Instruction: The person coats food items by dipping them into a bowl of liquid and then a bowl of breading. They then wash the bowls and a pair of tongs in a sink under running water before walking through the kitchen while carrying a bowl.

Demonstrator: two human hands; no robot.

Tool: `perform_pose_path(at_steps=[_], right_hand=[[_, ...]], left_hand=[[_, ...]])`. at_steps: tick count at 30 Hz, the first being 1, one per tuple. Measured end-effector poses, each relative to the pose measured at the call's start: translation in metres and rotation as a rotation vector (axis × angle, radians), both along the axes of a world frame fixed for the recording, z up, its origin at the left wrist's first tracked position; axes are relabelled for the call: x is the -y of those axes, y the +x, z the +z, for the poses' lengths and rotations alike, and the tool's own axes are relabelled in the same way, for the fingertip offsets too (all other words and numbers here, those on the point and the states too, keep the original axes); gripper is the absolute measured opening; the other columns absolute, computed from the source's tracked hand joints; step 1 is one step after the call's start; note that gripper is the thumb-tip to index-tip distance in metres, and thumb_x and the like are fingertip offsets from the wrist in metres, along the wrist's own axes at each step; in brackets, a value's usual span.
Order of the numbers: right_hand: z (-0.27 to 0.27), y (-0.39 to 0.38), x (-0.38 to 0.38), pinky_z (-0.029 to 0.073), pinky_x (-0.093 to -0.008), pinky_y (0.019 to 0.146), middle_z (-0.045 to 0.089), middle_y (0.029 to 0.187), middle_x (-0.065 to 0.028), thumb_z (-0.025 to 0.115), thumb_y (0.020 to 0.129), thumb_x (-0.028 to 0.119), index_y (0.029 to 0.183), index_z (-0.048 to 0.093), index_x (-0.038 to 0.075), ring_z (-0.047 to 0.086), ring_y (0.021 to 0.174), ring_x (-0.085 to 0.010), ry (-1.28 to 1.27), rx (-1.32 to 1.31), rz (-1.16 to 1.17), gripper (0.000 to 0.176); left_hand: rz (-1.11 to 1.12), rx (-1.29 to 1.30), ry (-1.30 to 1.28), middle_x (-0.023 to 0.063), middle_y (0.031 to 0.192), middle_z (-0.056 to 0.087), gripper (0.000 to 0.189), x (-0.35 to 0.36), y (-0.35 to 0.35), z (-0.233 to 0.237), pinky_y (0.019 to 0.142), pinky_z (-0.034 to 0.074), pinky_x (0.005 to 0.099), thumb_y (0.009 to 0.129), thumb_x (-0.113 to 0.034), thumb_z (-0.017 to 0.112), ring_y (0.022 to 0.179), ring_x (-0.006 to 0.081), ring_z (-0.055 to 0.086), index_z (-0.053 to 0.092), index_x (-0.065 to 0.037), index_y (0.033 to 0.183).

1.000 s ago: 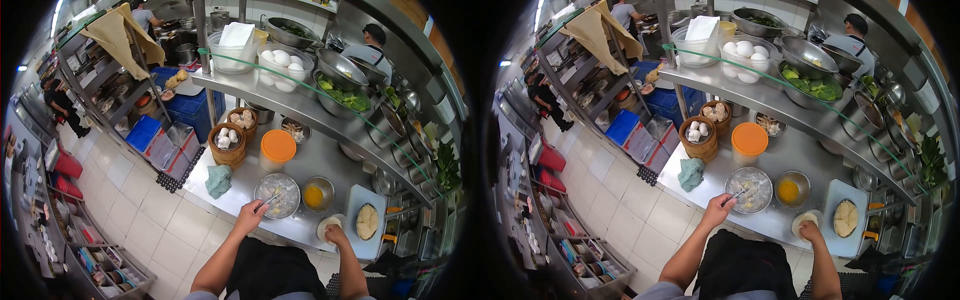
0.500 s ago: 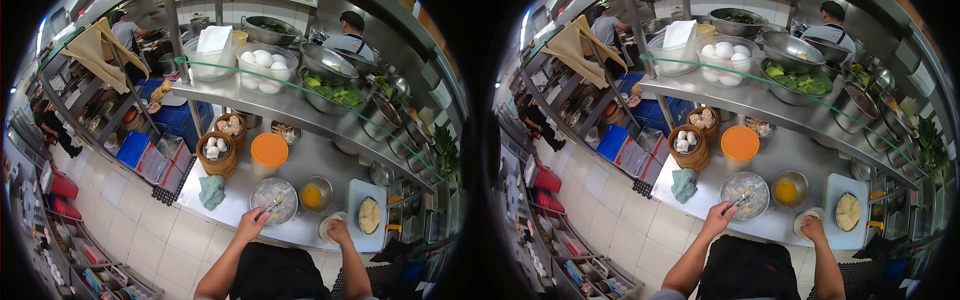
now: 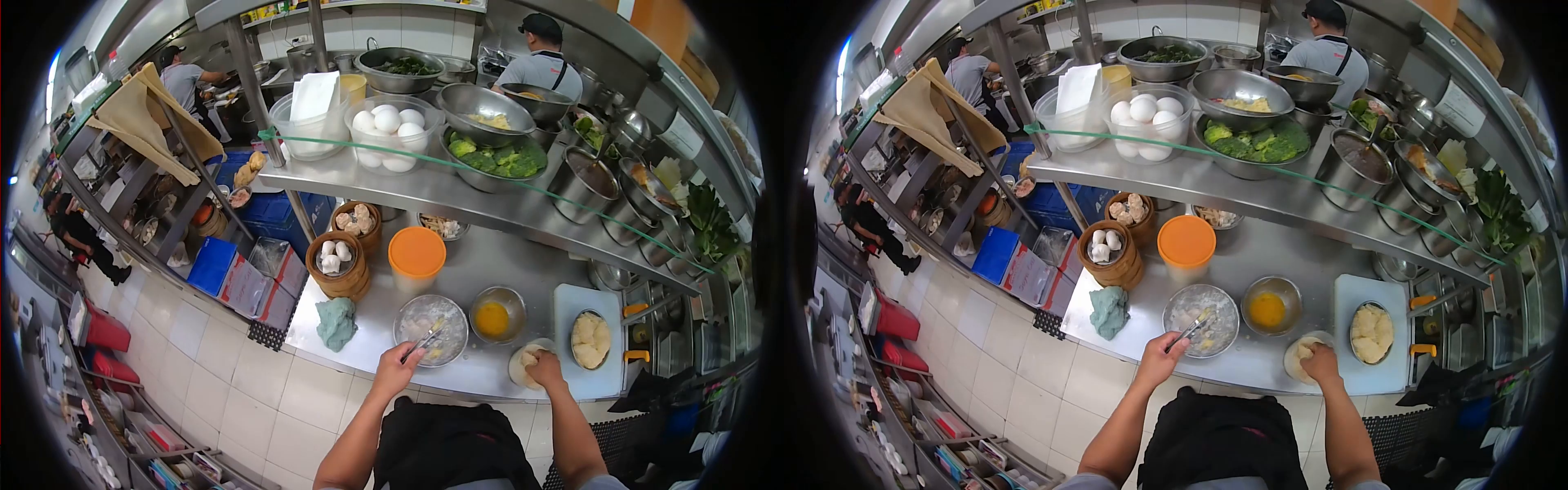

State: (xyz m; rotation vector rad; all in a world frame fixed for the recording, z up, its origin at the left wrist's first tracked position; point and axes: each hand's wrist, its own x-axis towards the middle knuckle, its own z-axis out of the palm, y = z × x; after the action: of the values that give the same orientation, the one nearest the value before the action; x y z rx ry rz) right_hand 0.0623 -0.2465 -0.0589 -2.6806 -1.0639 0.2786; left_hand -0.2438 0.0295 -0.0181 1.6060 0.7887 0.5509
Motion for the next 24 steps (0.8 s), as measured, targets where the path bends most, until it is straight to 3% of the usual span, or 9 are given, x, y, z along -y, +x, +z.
perform_pose_path(at_steps=[3,6,8,9,12,15,17,20,24], right_hand=[[0.028,0.021,0.003,0.052,-0.0428,0.088,0.068,0.107,-0.0192,0.067,0.069,0.027,0.109,0.07,0.01,0.064,0.099,-0.0375,-0.16,-0.291,0.099,0.044],[-0.017,0.06,0.022,0.05,-0.0465,0.083,0.068,0.101,-0.0207,0.066,0.07,0.029,0.109,0.066,0.007,0.064,0.096,-0.0386,-0.058,-0.406,0.316,0.045],[-0.009,0.063,0.018,0.05,-0.0483,0.076,0.067,0.091,-0.0213,0.065,0.071,0.027,0.099,0.066,0.003,0.064,0.087,-0.0402,-0.044,-0.45,0.391,0.037],[0.0,0.06,0.012,0.05,-0.0481,0.075,0.067,0.088,-0.0224,0.065,0.07,0.028,0.093,0.068,0.002,0.064,0.085,-0.0397,-0.34,-0.307,0.43,0.034],[0.019,0.051,0.02,0.052,-0.0455,0.078,0.069,0.087,-0.021,0.065,0.078,0.023,0.087,0.071,0.002,0.067,0.085,-0.0362,0.034,-0.275,0.128,0.023],[0.052,0.044,0.015,0.053,-0.0424,0.081,0.07,0.093,-0.0198,0.064,0.077,0.019,0.092,0.073,0.006,0.066,0.09,-0.0376,0.052,-0.397,-0.044,0.022],[0.033,0.041,0.011,0.053,-0.0425,0.082,0.07,0.095,-0.0205,0.065,0.077,0.02,0.095,0.073,0.005,0.066,0.092,-0.0374,0.038,-0.414,0.021,0.025],[-0.031,0.023,0.003,0.053,-0.0426,0.084,0.07,0.098,-0.0226,0.066,0.077,0.021,0.098,0.071,0.001,0.067,0.095,-0.0371,-0.08,-0.424,0.046,0.03],[-0.052,0.022,-0.011,0.052,-0.0425,0.088,0.069,0.099,-0.0245,0.067,0.076,0.025,0.097,0.07,0.0,0.065,0.099,-0.0376,-0.229,-0.426,0.089,0.033]], left_hand=[[0.02,-0.013,0.107,0.0108,0.075,0.063,0.026,-0.002,-0.003,-0.009,0.066,0.047,0.0302,0.093,-0.025,0.067,0.068,0.0145,0.054,0.066,0.001,0.095],[0.013,-0.003,0.024,0.0078,0.081,0.067,0.03,-0.007,-0.01,-0.021,0.072,0.048,0.0315,0.094,-0.027,0.066,0.075,0.0144,0.057,0.065,0.003,0.092],[0.008,-0.055,0.041,0.0005,0.069,0.053,0.025,-0.008,-0.008,0.005,0.059,0.04,0.0278,0.096,-0.022,0.064,0.065,0.0093,0.045,0.063,0.001,0.087],[0.016,-0.084,-0.001,-0.0038,0.065,0.046,0.024,0.0,-0.004,0.039,0.054,0.033,0.0246,0.096,-0.022,0.062,0.06,0.0056,0.039,0.063,0.001,0.089],[0.058,-0.058,-0.083,-0.007,0.063,0.04,0.025,0.018,0.0,0.054,0.051,0.027,0.0217,0.097,-0.024,0.062,0.058,0.0028,0.034,0.065,0.0,0.091],[0.102,-0.079,-0.11,-0.008,0.063,0.04,0.025,0.028,0.001,0.066,0.051,0.026,0.0211,0.098,-0.026,0.061,0.057,0.0025,0.034,0.066,-0.002,0.093],[0.095,-0.068,-0.106,-0.0086,0.06,0.04,0.029,0.031,0.002,0.063,0.046,0.021,0.021,0.099,-0.029,0.061,0.052,0.0016,0.031,0.068,-0.001,0.103],[0.09,-0.095,-0.094,-0.0085,0.06,0.04,0.028,0.035,0.008,0.059,0.047,0.022,0.0209,0.099,-0.028,0.06,0.053,0.0017,0.031,0.069,-0.001,0.102],[0.08,-0.069,-0.105,-0.0077,0.063,0.042,0.023,0.046,0.023,0.069,0.051,0.027,0.0214,0.097,-0.025,0.062,0.057,0.0031,0.035,0.066,-0.003,0.094]])
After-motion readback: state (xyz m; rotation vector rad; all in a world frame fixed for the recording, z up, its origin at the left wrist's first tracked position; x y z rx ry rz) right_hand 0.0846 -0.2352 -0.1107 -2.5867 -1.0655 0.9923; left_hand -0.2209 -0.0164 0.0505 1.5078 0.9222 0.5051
